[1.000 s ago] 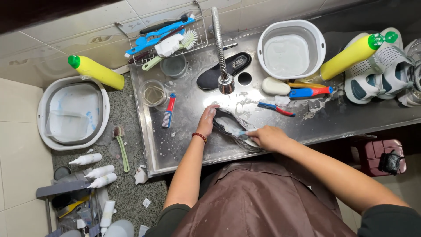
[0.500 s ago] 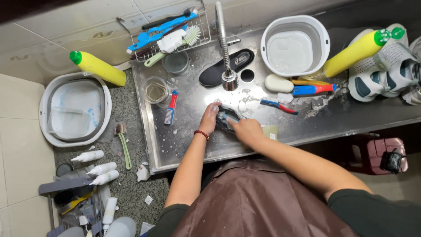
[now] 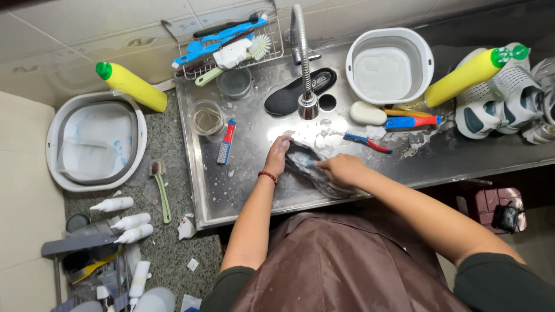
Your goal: Washing and scrubbing a sneaker in a sink with soap and brushes.
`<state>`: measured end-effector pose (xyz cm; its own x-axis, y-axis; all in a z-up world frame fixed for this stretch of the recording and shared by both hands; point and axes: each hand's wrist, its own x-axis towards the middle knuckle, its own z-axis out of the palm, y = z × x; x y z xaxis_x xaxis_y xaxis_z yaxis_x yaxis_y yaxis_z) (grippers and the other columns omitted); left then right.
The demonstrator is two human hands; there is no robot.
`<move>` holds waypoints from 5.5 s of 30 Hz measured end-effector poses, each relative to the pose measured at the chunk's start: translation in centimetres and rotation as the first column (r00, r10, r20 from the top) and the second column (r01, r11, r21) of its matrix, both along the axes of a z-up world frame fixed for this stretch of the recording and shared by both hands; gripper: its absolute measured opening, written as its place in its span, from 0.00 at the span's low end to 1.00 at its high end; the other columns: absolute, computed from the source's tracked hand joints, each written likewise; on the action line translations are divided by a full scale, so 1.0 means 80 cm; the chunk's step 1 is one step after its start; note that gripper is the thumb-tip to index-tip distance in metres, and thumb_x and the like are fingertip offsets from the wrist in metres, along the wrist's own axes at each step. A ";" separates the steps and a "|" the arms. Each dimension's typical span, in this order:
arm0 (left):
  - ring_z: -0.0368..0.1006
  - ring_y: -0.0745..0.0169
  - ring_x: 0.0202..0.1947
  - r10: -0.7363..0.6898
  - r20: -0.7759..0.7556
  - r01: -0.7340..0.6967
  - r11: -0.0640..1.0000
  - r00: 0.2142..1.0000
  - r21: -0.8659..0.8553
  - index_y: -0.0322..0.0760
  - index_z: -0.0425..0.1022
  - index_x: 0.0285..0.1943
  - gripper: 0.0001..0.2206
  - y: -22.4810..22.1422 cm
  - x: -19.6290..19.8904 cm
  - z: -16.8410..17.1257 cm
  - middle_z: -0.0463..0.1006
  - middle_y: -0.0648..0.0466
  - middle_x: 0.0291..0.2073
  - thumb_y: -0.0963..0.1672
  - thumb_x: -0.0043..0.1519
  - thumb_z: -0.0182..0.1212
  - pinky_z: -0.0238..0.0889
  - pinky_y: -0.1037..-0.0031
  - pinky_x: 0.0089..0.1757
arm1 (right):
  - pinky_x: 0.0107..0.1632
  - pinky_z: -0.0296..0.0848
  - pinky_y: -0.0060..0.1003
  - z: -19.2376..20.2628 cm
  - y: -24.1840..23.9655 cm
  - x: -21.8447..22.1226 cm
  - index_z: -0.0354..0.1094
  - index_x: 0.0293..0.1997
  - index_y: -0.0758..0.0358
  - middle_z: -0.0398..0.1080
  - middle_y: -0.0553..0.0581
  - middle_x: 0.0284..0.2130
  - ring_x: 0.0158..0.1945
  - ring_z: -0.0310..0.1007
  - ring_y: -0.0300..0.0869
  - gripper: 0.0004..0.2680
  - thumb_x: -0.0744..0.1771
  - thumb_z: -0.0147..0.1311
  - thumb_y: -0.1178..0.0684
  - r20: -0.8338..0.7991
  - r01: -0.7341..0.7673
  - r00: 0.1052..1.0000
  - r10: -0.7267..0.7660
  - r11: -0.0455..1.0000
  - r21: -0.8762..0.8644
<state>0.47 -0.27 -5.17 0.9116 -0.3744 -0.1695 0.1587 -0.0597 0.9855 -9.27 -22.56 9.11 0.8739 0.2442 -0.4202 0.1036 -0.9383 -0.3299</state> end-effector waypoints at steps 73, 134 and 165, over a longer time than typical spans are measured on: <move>0.78 0.31 0.42 -0.314 0.002 0.154 0.470 0.950 0.869 0.34 0.83 0.41 0.15 -0.042 -0.056 0.140 0.80 0.34 0.38 0.48 0.62 0.56 0.71 0.50 0.46 | 0.47 0.75 0.52 0.113 -0.062 -0.053 0.73 0.59 0.45 0.77 0.66 0.38 0.44 0.77 0.60 0.14 0.67 0.51 0.45 -0.006 0.439 0.897 -0.442 0.889 0.131; 0.71 0.35 0.57 0.261 0.287 -0.357 0.860 0.922 0.366 0.28 0.63 0.69 0.26 -0.115 -0.105 0.055 0.72 0.33 0.60 0.37 0.59 0.56 0.65 0.59 0.56 | 0.41 0.76 0.57 0.022 0.005 -0.013 0.70 0.54 0.57 0.76 0.68 0.35 0.39 0.78 0.61 0.12 0.68 0.46 0.50 0.055 0.097 0.994 -0.091 0.987 -0.130; 0.83 0.54 0.44 0.606 0.212 -0.643 0.720 0.766 0.262 0.31 0.77 0.58 0.16 0.040 -0.134 0.137 0.84 0.43 0.44 0.38 0.59 0.60 0.72 0.69 0.47 | 0.50 0.72 0.30 -0.122 -0.073 0.354 0.37 0.78 0.61 0.72 0.51 0.58 0.54 0.74 0.32 0.26 0.73 0.50 0.47 -0.558 0.497 0.633 -0.536 -0.271 0.825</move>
<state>-10.25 2.92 5.81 0.9381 0.3405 -0.0640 0.1658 -0.2792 0.9458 19.05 -28.39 -0.67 0.9242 -0.1991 -0.3259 -0.2045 0.4625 -0.8627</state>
